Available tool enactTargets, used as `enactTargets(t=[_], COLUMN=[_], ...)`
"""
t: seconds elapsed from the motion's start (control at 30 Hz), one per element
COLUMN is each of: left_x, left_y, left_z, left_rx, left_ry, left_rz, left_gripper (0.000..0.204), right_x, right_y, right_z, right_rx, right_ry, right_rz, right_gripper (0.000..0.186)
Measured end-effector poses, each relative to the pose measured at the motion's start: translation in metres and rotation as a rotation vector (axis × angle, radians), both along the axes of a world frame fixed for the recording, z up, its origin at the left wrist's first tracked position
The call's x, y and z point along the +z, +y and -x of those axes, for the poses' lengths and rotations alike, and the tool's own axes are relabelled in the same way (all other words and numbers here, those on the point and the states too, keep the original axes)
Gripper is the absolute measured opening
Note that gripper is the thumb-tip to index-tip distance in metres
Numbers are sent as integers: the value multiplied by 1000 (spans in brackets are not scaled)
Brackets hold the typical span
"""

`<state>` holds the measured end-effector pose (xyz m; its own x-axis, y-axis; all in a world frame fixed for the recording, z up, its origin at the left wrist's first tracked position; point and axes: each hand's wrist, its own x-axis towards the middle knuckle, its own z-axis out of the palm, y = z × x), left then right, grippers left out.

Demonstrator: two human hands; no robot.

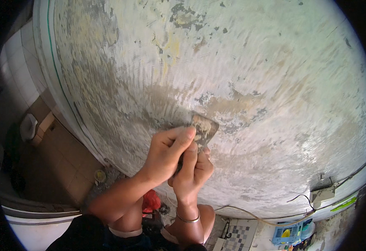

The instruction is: The person uses a metal scraper to remove loose paint and plaster from a damaged ceiling. They repeatedly scrape the same area, occasionally wiping the tool with a red cloth.

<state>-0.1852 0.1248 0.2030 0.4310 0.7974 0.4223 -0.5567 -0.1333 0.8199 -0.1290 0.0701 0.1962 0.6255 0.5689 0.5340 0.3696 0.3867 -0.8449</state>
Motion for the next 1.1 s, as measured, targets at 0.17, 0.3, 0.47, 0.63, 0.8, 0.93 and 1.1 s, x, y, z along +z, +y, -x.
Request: enactTargets(t=[0.17, 0.3, 0.47, 0.63, 0.8, 0.93, 1.1], left_x=[3, 7, 12, 14, 14, 16, 17], left_y=[1, 0, 1, 6, 7, 9, 9], left_z=[-1, -2, 0, 5, 6, 6, 8], left_rx=[-14, 5, -8, -2, 20, -14, -12], left_ry=[-56, -18, -36, -43, -35, -56, -28], left_rz=[35, -19, 30, 5, -6, -4, -17], left_gripper=[47, 46, 46, 46, 47, 46, 46], right_x=[2, 6, 9, 10, 10, 12, 13], right_y=[-3, -2, 2, 4, 5, 6, 7], right_z=[2, 1, 2, 6, 6, 7, 8], right_rx=[3, -10, -13, -21, 2, -19, -29], right_ry=[139, 72, 37, 33, 68, 27, 32], right_rz=[45, 24, -2, 2, 17, 11, 12], right_gripper=[45, 45, 46, 47, 48, 47, 47])
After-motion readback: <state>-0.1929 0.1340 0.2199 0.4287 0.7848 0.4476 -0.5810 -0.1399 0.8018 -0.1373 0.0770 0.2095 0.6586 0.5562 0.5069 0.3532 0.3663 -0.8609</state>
